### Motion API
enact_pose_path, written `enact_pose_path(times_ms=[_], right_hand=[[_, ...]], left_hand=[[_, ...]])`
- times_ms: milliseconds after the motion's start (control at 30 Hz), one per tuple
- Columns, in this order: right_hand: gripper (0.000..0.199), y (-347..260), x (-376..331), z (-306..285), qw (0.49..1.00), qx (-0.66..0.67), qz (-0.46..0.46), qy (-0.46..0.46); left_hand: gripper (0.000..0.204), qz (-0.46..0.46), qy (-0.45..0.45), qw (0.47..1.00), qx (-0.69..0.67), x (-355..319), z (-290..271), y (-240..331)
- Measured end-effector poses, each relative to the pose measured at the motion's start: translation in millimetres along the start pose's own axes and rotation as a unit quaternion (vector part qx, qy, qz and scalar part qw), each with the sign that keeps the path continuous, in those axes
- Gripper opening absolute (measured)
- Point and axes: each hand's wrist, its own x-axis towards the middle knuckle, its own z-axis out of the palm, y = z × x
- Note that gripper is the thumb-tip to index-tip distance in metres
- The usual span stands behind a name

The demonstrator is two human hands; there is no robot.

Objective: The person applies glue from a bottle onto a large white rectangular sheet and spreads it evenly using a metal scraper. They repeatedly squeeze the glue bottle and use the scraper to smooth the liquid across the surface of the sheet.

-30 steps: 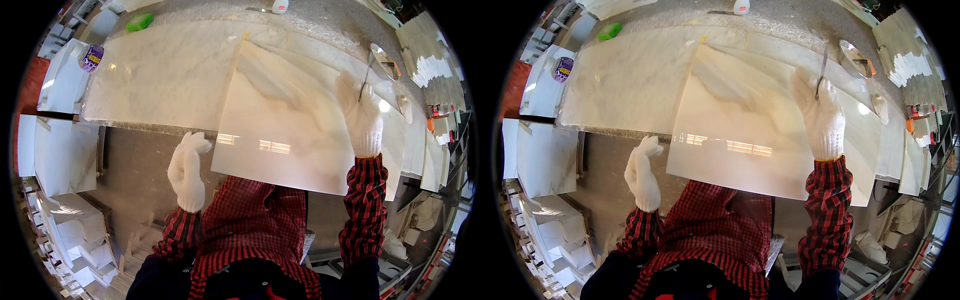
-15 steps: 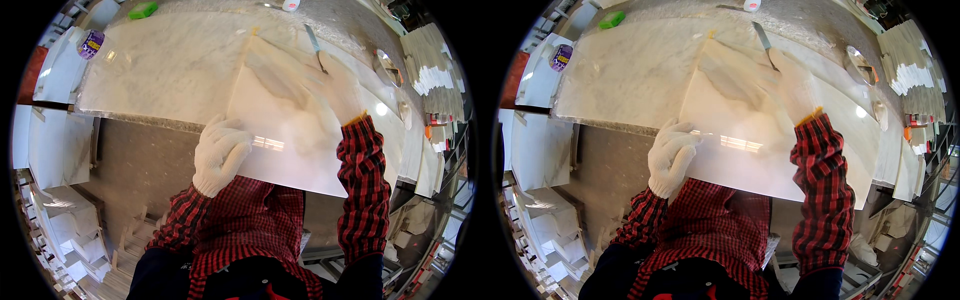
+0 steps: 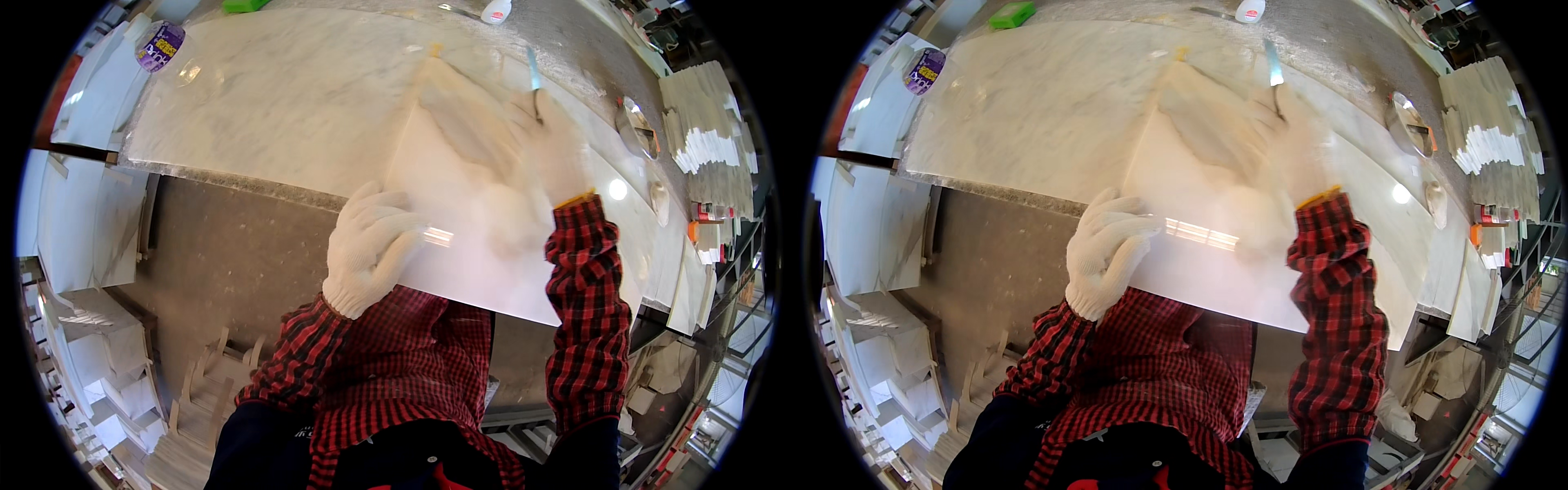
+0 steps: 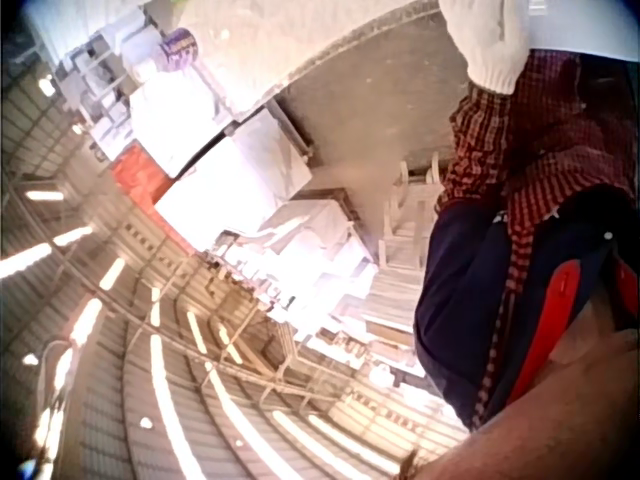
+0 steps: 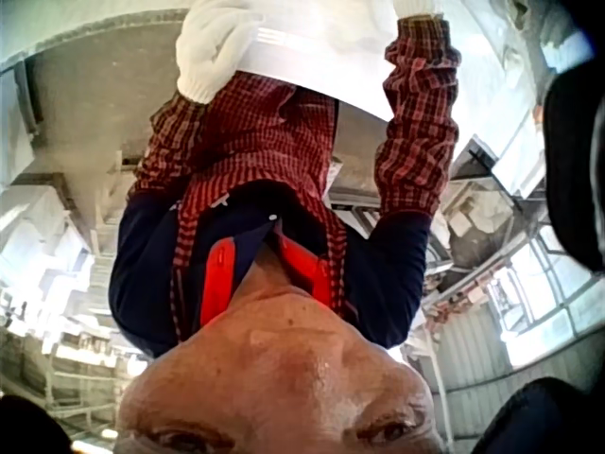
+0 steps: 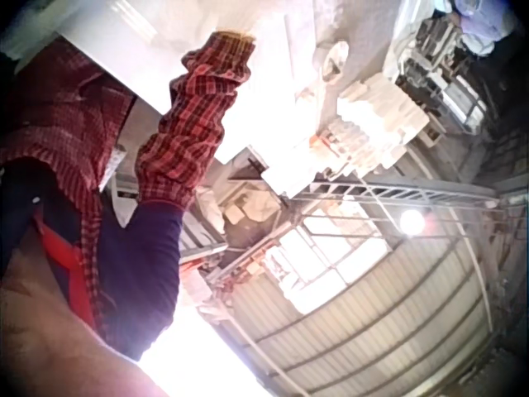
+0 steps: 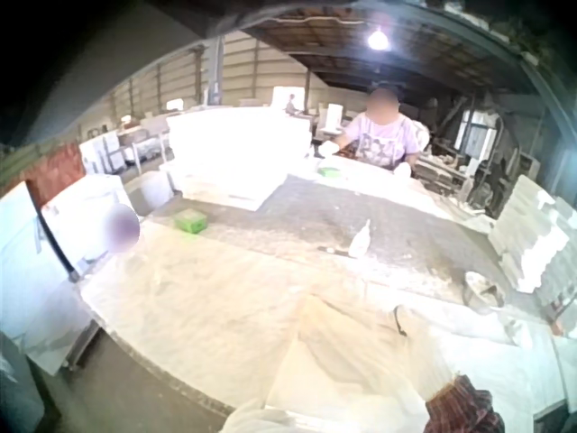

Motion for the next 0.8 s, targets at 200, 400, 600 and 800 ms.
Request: enact_pose_path(times_ms=[200,400,600,800], right_hand=[[0.026,-35,-15,50,0.846,0.511,0.087,-0.122],[0.023,-23,4,25,0.869,0.488,0.077,0.012],[0.035,5,9,53,0.981,-0.117,-0.114,0.103],[0.046,-38,-45,141,0.975,0.016,-0.144,-0.167]], left_hand=[[0.012,-0.018,0.003,1.000,-0.013,-1,-1,2],[0.014,-0.016,-0.003,1.000,0.008,-4,0,-3],[0.014,-0.022,-0.010,1.000,0.005,-5,-1,-3],[0.015,-0.041,-0.021,0.999,0.004,-9,0,-5]])
